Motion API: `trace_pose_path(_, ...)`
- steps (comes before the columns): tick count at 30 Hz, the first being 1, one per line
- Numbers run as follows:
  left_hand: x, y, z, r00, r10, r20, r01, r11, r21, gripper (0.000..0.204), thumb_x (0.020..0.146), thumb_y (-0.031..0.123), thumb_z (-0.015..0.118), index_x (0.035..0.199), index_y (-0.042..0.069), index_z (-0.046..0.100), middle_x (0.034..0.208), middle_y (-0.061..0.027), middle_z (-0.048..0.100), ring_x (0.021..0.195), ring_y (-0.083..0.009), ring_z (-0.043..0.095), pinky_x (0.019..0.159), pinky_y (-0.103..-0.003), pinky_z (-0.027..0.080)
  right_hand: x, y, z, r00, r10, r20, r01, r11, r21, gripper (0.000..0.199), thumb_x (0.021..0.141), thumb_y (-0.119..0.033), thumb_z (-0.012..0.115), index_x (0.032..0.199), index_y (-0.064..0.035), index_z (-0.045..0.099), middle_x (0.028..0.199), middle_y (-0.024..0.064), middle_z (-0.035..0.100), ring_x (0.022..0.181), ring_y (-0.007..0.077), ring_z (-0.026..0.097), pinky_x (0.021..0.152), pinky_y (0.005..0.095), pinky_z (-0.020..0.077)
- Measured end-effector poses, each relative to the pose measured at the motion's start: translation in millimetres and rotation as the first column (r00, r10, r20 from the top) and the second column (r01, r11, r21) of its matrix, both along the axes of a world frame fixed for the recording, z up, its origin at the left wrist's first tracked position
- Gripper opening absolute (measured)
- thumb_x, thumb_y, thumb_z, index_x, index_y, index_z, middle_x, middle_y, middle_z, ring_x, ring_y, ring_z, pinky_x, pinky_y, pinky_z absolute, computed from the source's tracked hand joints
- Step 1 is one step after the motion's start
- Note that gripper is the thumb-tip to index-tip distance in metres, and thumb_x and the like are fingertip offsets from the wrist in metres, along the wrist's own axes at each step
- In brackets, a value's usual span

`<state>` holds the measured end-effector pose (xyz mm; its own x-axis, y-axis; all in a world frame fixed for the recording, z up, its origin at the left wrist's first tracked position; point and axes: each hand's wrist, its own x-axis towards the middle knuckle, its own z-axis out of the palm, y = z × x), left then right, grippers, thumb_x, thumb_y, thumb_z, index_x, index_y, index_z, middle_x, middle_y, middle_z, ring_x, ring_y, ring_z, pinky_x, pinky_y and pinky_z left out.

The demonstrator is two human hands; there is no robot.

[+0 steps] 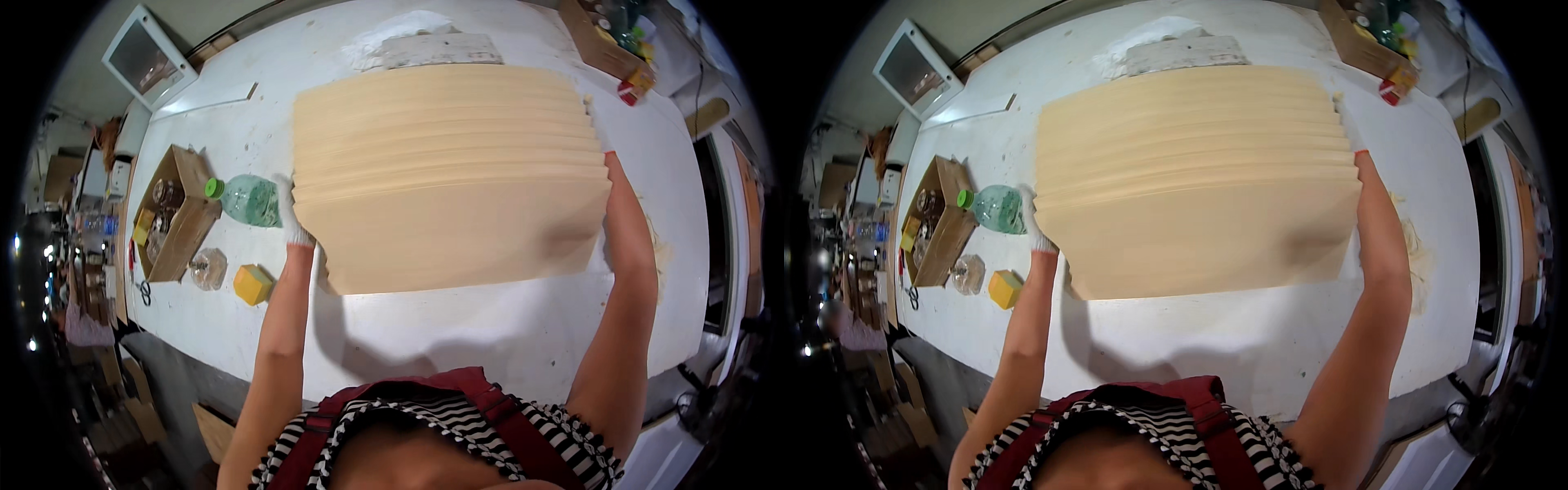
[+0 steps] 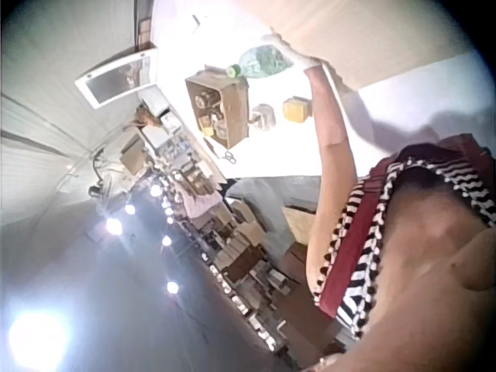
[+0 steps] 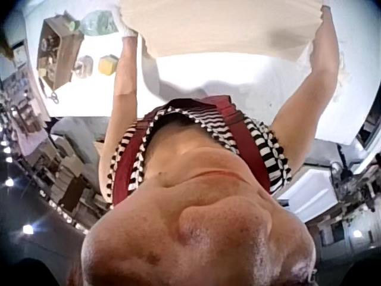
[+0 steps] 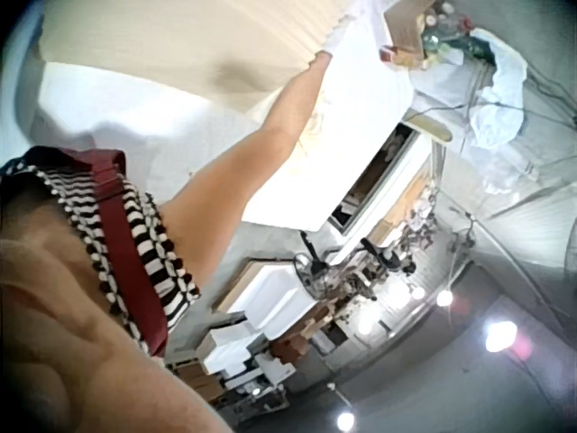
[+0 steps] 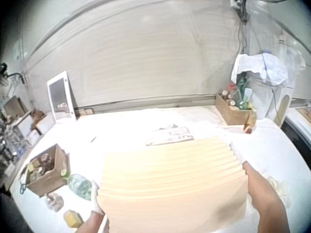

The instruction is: The person wipes a stack of grooved wood panels using a cloth dampened from a green bottle and a sponge, handling the panels to clean their surfaces and edges before stacking them together.

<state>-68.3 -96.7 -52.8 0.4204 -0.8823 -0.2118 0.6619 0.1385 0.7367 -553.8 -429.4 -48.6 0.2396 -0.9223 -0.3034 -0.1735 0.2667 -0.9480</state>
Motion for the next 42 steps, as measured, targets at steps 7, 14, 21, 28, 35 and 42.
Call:
trace_pose_path(7, -39, 83, -5, 0.995, -0.064, -0.082, 0.074, 0.988, 0.132, 0.062, 0.097, 0.057, 0.045, 0.123, 0.001, 0.058, 0.117, -0.0117, 0.063, 0.102, -0.0234, 0.062, 0.092, -0.035, 0.049, 0, 82, -5, 0.993, -0.088, 0.074, 0.094, 0.993, -0.077, 0.079, 0.093, -0.068, 0.037, 0.141, -0.0056, 0.045, 0.14, 0.0176, 0.05, 0.128, 0.029, 0.049, 0.104, 0.0439, 0.04)
trace_pose_path(14, -84, 152, -5, 0.999, -0.015, 0.048, 0.001, 0.955, 0.297, 0.061, 0.097, 0.056, 0.045, 0.122, 0.001, 0.058, 0.117, -0.0118, 0.063, 0.102, -0.0234, 0.062, 0.092, -0.035, 0.049, -10, 214, -4, 0.964, -0.188, 0.187, 0.207, 0.975, -0.085, 0.078, 0.094, -0.068, 0.036, 0.139, -0.0054, 0.046, 0.139, 0.0173, 0.051, 0.127, 0.029, 0.049, 0.103, 0.0438, 0.0407)
trace_pose_path(21, -94, 198, 13, 0.993, 0.054, 0.107, -0.092, 0.917, 0.388, 0.06, 0.097, 0.055, 0.045, 0.122, 0.001, 0.058, 0.116, -0.0119, 0.064, 0.101, -0.0233, 0.062, 0.091, -0.035, 0.049, 14, 295, -10, 0.93, -0.174, 0.324, 0.167, 0.985, 0.048, 0.077, 0.094, -0.068, 0.036, 0.138, -0.0052, 0.048, 0.139, 0.0171, 0.051, 0.127, 0.0291, 0.05, 0.102, 0.0436, 0.0415)
trace_pose_path(28, -102, 210, 7, 0.995, 0.02, 0.096, -0.058, 0.909, 0.413, 0.059, 0.097, 0.054, 0.046, 0.121, 0.001, 0.058, 0.116, -0.0119, 0.064, 0.1, -0.0233, 0.062, 0.091, -0.035, 0.049, 12, 341, -6, 0.897, -0.207, 0.391, 0.178, 0.978, 0.108, 0.077, 0.094, -0.068, 0.035, 0.136, -0.005, 0.049, 0.138, 0.0168, 0.052, 0.126, 0.0291, 0.05, 0.102, 0.0435, 0.0422)
trace_pose_path(35, -111, 248, 28, 0.987, 0.073, 0.143, -0.124, 0.91, 0.395, 0.059, 0.097, 0.053, 0.046, 0.121, 0.001, 0.059, 0.115, -0.012, 0.064, 0.1, -0.0233, 0.062, 0.091, -0.035, 0.049, 13, 374, 9, 0.852, -0.16, 0.498, 0.1, 0.985, 0.144, 0.076, 0.095, -0.068, 0.035, 0.134, -0.0048, 0.05, 0.137, 0.0166, 0.052, 0.125, 0.0292, 0.051, 0.101, 0.0433, 0.0429)
trace_pose_path(42, -119, 273, 32, 0.985, 0.081, 0.151, -0.134, 0.913, 0.385, 0.058, 0.097, 0.053, 0.047, 0.121, 0.001, 0.059, 0.115, -0.0121, 0.064, 0.099, -0.0232, 0.062, 0.09, -0.035, 0.049, -5, 392, 25, 0.784, -0.114, 0.61, 0.049, 0.991, 0.122, 0.075, 0.095, -0.067, 0.034, 0.133, -0.0046, 0.051, 0.137, 0.0164, 0.052, 0.124, 0.0292, 0.051, 0.1, 0.0431, 0.0436)
